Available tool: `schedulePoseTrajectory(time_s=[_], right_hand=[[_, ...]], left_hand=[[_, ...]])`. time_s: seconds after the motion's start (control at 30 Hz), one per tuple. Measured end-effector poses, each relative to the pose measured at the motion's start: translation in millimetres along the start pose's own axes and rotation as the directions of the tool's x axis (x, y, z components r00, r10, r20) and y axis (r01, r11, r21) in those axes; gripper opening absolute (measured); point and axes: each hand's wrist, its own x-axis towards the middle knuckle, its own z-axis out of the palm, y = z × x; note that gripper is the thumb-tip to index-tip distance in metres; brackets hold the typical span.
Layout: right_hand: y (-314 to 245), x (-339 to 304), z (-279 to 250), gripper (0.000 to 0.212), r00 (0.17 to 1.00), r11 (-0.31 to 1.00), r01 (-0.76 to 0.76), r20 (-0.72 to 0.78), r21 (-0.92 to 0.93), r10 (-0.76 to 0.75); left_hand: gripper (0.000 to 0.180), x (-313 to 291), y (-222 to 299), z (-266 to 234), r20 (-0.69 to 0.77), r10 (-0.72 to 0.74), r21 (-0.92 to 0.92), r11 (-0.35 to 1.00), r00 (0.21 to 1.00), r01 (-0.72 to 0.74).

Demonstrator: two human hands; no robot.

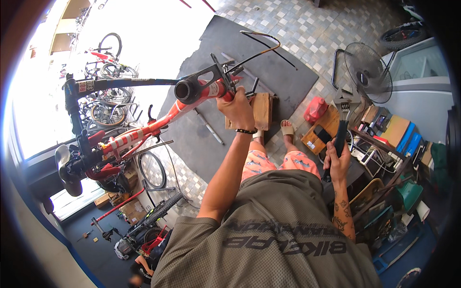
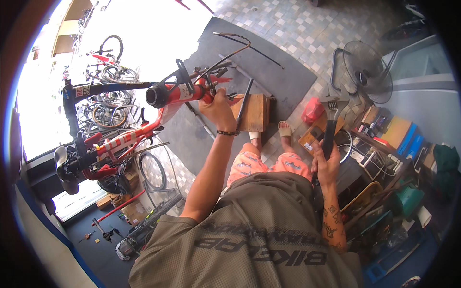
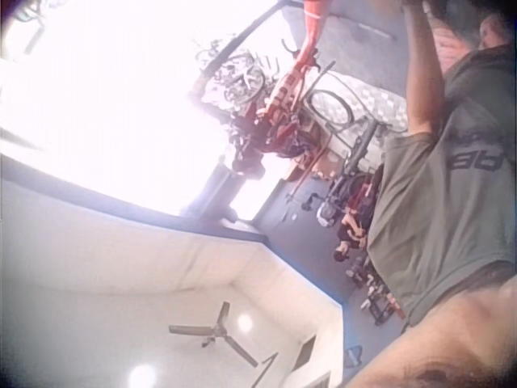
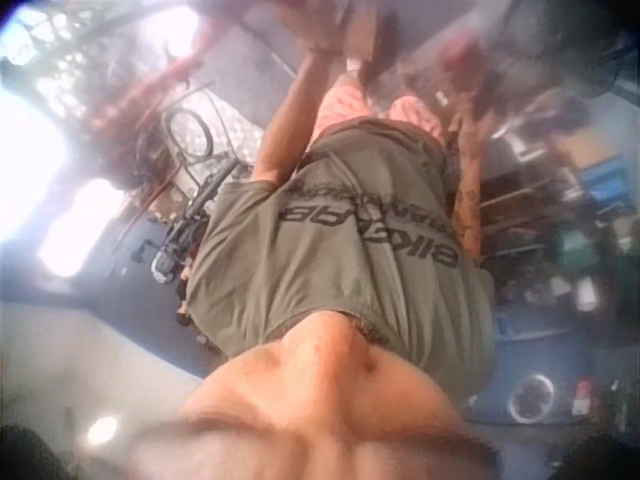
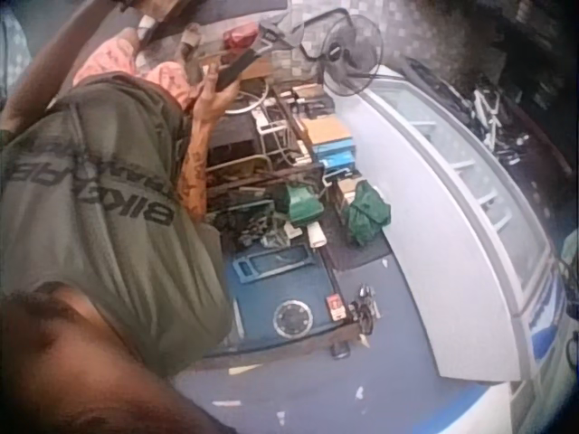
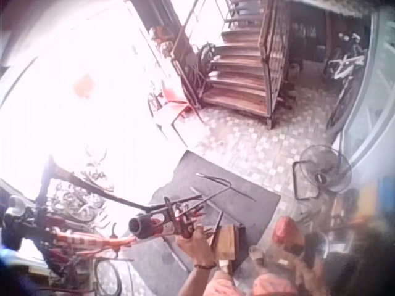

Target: The person uses a pipe wrench and a metal bar to loosen and remove a headset cup from the bicycle frame's head tube. They then insert a new headset cup into the head tube and use the wrench to tighten it in place.

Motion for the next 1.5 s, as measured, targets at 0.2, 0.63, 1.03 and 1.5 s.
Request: schedulePoseTrajectory(time_s=[0.2,0.63,1.03,1.5], right_hand=[[5,-4,-11,0.027,0.999,0.999,-0.042,-0.01,0.005,0.042],[-5,-6,-27,0.026,0.999,1.0,-0.026,-0.02,0.007,0.027],[3,-6,-28,0.026,0.999,0.999,-0.04,-0.001,0.016,0.04],[-13,3,4,0.025,0.987,0.999,0.001,0.16,-0.035,0.005]], left_hand=[[0.006,29,0,-49,0.339,-0.012,0.213,0.975,0.941,-0.064],[0.015,65,27,-76,0.636,-0.158,0.381,0.916,0.755,-0.129],[0.033,9,-13,43,-0.275,0.098,-0.087,0.988,0.956,-0.126],[0.041,27,4,-19,0.371,-0.044,0.0,0.999,0.927,0.048]])
